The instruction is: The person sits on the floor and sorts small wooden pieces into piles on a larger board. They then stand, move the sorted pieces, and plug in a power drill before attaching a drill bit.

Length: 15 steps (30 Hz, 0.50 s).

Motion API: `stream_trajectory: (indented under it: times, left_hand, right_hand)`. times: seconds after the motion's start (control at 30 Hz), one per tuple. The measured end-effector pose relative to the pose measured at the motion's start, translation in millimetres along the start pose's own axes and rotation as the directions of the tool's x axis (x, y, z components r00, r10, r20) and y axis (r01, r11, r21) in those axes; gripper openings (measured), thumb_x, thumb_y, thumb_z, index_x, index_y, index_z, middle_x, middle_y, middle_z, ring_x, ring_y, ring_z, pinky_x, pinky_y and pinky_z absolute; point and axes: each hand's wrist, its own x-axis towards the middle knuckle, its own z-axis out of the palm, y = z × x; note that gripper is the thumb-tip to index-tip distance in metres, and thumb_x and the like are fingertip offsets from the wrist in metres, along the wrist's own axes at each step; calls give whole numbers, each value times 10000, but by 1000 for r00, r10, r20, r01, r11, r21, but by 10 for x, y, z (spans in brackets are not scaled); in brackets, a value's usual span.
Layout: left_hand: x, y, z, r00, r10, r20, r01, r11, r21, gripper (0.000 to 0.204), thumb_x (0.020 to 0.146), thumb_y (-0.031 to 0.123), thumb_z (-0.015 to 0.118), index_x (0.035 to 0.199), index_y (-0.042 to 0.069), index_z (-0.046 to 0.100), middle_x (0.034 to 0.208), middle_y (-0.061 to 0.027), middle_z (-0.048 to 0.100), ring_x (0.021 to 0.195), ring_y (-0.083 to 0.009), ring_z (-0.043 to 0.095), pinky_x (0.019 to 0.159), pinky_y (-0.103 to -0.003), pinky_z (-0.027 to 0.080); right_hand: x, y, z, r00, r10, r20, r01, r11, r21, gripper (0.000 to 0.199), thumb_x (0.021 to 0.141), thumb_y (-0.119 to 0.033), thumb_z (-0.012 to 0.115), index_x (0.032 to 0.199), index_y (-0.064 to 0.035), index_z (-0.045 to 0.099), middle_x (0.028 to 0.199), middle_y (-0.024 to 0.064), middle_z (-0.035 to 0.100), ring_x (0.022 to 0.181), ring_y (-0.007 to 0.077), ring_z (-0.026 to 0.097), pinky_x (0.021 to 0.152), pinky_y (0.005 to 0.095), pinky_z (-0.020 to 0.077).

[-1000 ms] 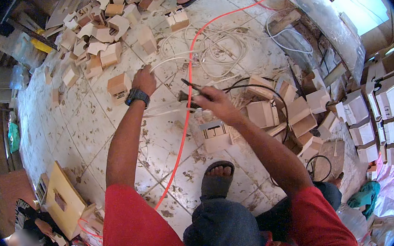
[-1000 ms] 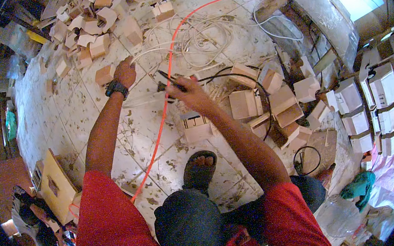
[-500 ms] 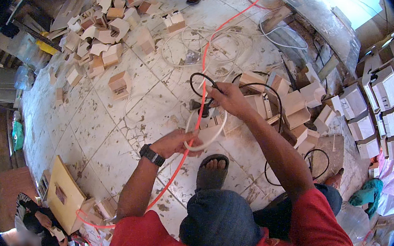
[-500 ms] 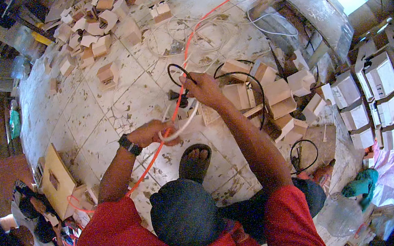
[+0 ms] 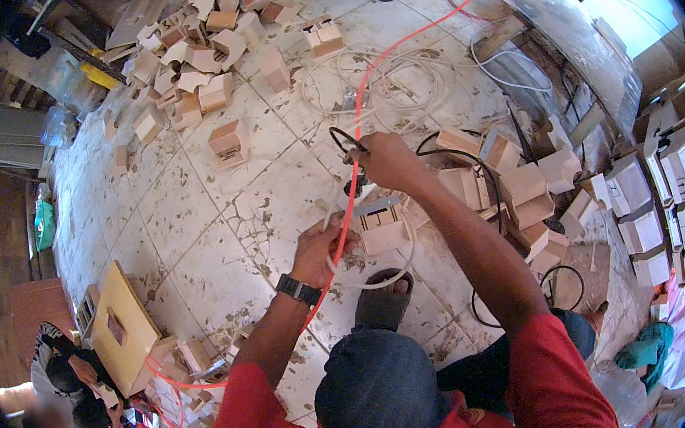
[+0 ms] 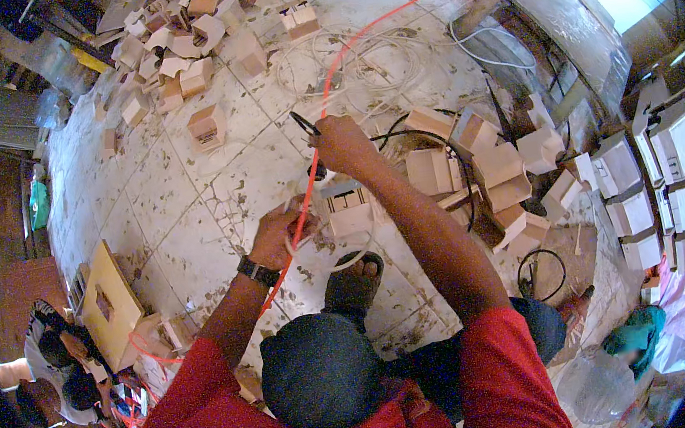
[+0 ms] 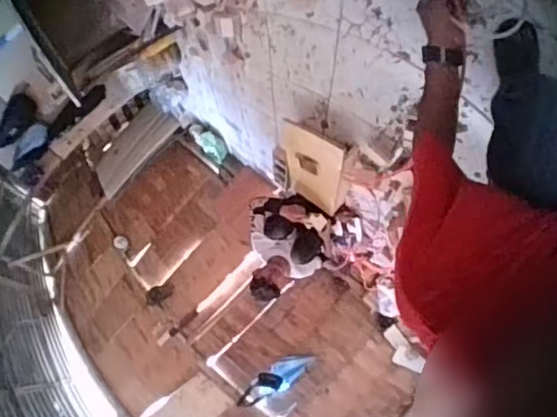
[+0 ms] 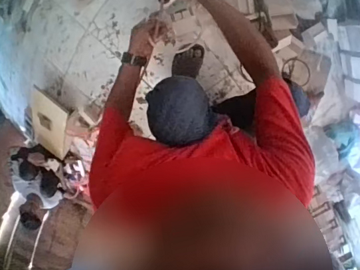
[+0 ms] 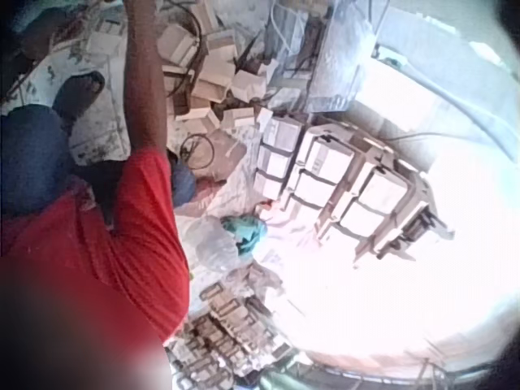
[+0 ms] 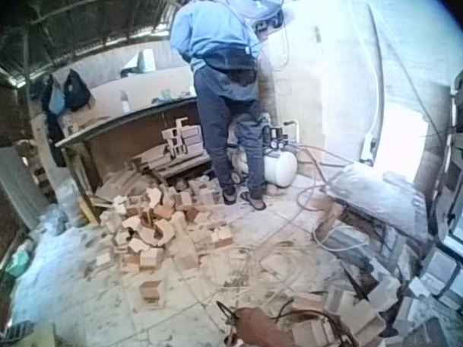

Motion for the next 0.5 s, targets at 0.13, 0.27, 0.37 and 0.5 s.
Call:
stream_trajectory:
  times: [0.13, 0.27, 0.37, 0.5]
  left_hand:
    - [94, 522, -497, 996, 8, 91, 14, 970, -241, 341, 920, 220, 584, 1201, 29, 558, 805, -24, 585, 561, -67, 507, 460, -189, 440]
    - [365, 992, -791, 974, 210, 87, -224, 948, 227, 349, 894, 208, 620, 1195, 41, 557, 805, -27, 600, 540, -60, 509, 444, -183, 424]
    - [562, 972, -859, 997, 18, -77, 49, 625, 779, 357, 880, 241, 646, 1161, 36, 568, 804, -60, 647, 608, -92, 597, 479, -201, 459]
    - [760, 731, -934, 986, -77, -149, 150, 797, 585, 330, 870, 217, 646, 1122, 17, 572, 771, -98, 664, 656, -159, 660, 526, -263, 528]
  right_hand:
    - [-59, 282, -247, 995, -31, 90, 51, 972, -228, 239, 862, -205, 566, 946, 9, 633, 842, 219, 646, 797, 381, 634, 710, 458, 489]
    - [-182, 466, -802, 988, 142, 67, -145, 988, 53, 256, 858, -171, 530, 1042, -11, 607, 858, 225, 645, 789, 382, 639, 716, 461, 509]
    - [-266, 557, -1193, 989, 147, 31, -149, 979, 135, 226, 886, -145, 494, 1042, -24, 601, 829, 195, 639, 792, 345, 640, 689, 442, 492]
    - [-595, 688, -1235, 954, -84, 288, 168, 944, -282, 239, 885, -114, 487, 1089, -49, 593, 852, 178, 646, 790, 331, 646, 674, 441, 494]
